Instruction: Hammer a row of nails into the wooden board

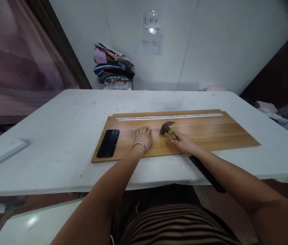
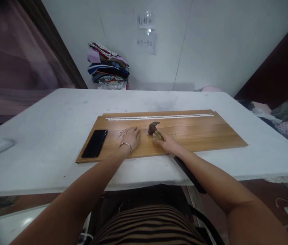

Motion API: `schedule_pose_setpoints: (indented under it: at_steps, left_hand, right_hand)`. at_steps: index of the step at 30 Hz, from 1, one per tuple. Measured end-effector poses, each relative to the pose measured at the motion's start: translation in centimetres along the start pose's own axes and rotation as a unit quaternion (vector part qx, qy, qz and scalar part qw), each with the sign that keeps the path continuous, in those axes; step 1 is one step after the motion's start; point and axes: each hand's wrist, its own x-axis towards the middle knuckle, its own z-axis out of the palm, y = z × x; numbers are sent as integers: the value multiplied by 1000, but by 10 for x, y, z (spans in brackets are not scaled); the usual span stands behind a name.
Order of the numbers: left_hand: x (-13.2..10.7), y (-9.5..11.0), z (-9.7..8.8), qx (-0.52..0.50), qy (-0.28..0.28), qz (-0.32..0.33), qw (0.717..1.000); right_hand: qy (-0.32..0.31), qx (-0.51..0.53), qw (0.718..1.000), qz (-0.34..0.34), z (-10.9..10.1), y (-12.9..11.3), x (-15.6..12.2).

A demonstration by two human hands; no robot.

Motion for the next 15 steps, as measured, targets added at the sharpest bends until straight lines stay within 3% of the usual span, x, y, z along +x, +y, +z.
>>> schedule_pose_setpoints:
  at_steps: [15]
  left_hand:
    - [0, -1, 2, 32, -6, -3, 999]
  right_hand:
    - [11, -28, 999, 11, 0, 3, 1]
